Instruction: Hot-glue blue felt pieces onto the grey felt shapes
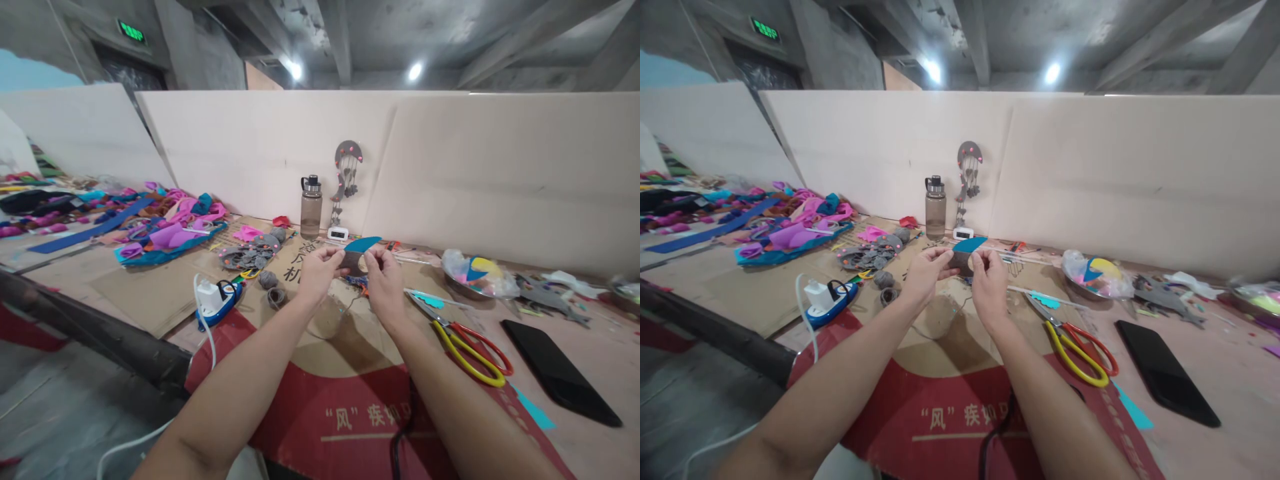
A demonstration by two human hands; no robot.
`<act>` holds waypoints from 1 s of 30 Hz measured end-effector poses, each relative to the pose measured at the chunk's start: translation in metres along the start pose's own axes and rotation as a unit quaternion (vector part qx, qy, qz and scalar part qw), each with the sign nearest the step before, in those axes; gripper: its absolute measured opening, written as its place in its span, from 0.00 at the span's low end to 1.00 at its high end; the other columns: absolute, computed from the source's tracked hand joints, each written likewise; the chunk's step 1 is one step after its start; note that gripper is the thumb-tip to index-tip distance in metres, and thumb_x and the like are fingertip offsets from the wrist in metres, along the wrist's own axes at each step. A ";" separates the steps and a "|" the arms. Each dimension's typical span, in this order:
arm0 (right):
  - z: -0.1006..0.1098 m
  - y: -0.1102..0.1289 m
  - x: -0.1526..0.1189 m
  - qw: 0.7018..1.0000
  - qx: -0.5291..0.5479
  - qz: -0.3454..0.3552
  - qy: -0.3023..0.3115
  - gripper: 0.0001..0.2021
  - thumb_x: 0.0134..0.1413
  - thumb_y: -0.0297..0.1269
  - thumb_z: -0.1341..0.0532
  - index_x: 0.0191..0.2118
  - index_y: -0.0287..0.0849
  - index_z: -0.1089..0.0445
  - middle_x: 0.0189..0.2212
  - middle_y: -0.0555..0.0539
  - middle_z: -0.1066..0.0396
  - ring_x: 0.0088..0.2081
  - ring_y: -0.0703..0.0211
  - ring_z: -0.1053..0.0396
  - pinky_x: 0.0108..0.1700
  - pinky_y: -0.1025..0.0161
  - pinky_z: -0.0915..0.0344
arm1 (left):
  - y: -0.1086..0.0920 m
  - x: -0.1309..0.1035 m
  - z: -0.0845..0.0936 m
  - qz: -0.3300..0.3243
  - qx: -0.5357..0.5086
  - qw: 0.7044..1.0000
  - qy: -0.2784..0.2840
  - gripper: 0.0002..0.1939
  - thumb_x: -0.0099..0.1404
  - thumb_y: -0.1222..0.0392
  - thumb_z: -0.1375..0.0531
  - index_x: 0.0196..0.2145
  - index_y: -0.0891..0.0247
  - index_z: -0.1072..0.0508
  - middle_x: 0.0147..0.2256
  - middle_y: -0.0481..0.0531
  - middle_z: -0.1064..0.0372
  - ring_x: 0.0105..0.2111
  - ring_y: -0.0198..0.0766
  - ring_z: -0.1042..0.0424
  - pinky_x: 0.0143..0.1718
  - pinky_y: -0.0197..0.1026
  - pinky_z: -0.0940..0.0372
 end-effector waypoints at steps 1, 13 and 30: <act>0.000 0.000 0.000 1.000 -0.003 -0.003 -0.001 0.11 0.57 0.44 0.43 0.32 0.42 0.33 0.29 0.50 0.34 0.33 0.58 0.38 0.39 0.59 0.41 | -0.001 -0.001 -0.001 0.005 -0.001 1.000 -0.001 0.12 0.53 0.58 0.30 0.30 0.68 0.24 0.31 0.52 0.24 0.28 0.33 0.25 0.37 0.44 0.24; 0.002 -0.005 0.000 0.998 0.038 -0.055 0.002 0.10 0.56 0.46 0.41 0.32 0.44 0.34 0.28 0.52 0.35 0.31 0.60 0.40 0.37 0.61 0.41 | -0.001 -0.001 -0.001 0.044 0.004 0.999 0.007 0.07 0.58 0.62 0.32 0.31 0.68 0.25 0.31 0.51 0.27 0.25 0.29 0.29 0.34 0.40 0.25; 0.014 0.001 0.011 0.964 0.146 -0.150 0.166 0.17 0.42 0.50 0.31 0.24 0.45 0.37 0.17 0.58 0.47 0.19 0.69 0.53 0.22 0.66 0.56 | -0.016 0.011 0.015 0.088 0.044 0.989 0.113 0.11 0.53 0.60 0.29 0.30 0.68 0.25 0.26 0.48 0.29 0.24 0.29 0.29 0.28 0.36 0.27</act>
Point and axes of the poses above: each hand's wrist, its own x-axis towards the middle knuckle, its own z-axis out of the back of the hand, y = z × x, the point moved 2 cm from there along x, towards the middle knuckle
